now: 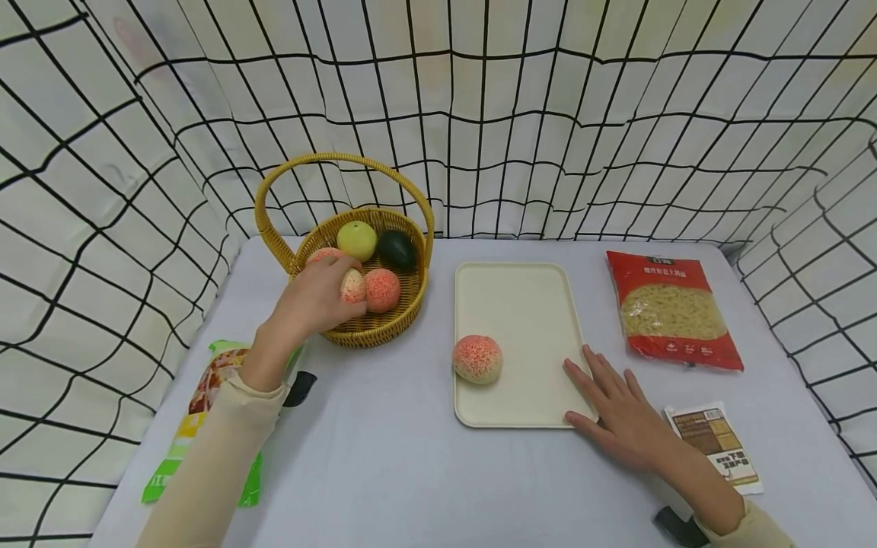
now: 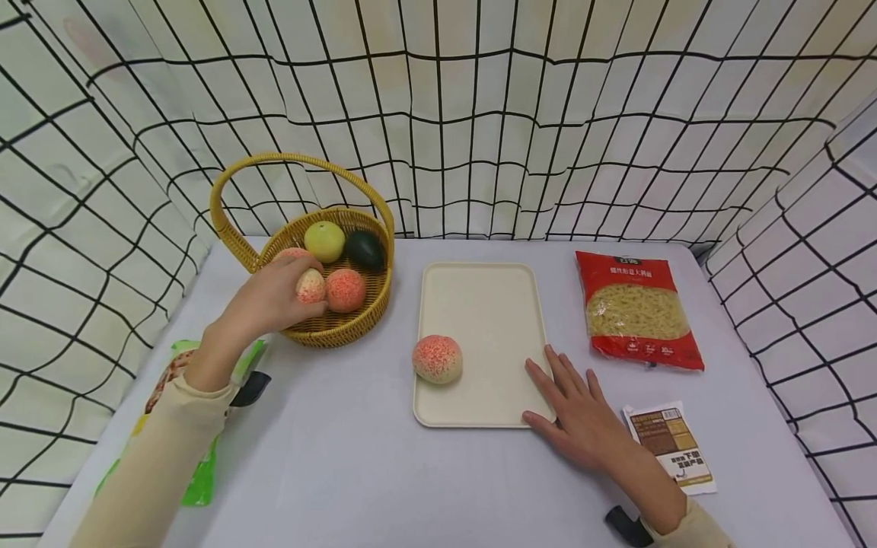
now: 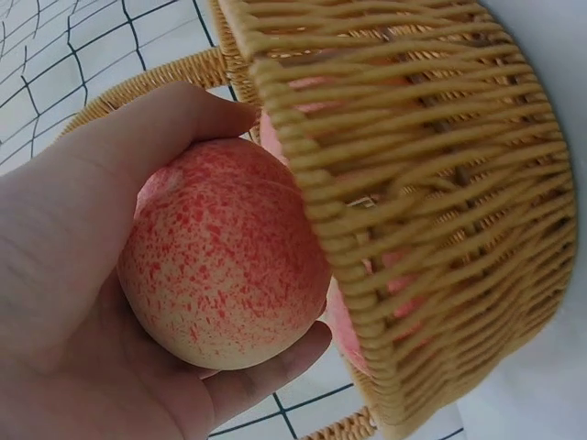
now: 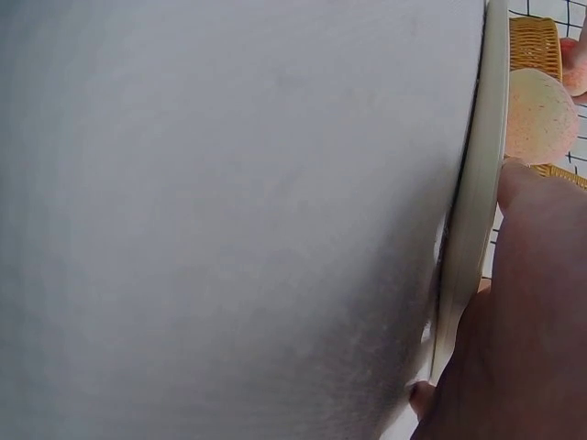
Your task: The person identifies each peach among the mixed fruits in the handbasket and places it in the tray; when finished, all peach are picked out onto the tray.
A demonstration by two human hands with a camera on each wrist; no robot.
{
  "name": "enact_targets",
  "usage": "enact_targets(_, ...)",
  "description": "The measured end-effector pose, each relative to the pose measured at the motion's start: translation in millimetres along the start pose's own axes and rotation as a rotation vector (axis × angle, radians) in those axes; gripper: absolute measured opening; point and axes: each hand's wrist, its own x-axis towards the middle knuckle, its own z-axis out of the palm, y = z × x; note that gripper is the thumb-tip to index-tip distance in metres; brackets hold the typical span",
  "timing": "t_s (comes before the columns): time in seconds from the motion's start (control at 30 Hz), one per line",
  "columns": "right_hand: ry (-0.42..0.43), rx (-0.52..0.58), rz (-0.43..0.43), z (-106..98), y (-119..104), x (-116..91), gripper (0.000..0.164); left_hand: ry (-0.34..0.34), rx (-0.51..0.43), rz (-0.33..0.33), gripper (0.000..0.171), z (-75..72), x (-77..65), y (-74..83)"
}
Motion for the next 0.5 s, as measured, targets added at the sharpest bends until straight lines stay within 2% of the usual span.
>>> enact_targets(0.23,0.003,0.005,-0.005,-0.9,-0.7,0.2,0.082,0.035,-0.005,-0.001,0.06,-1.5,-1.2,10.2)
enact_targets(0.5,0.005,-0.002,-0.005,-0.4,-0.2,-0.1,0.081,0.024,-0.026,0.002,0.06,-2.7,-2.3,21.9)
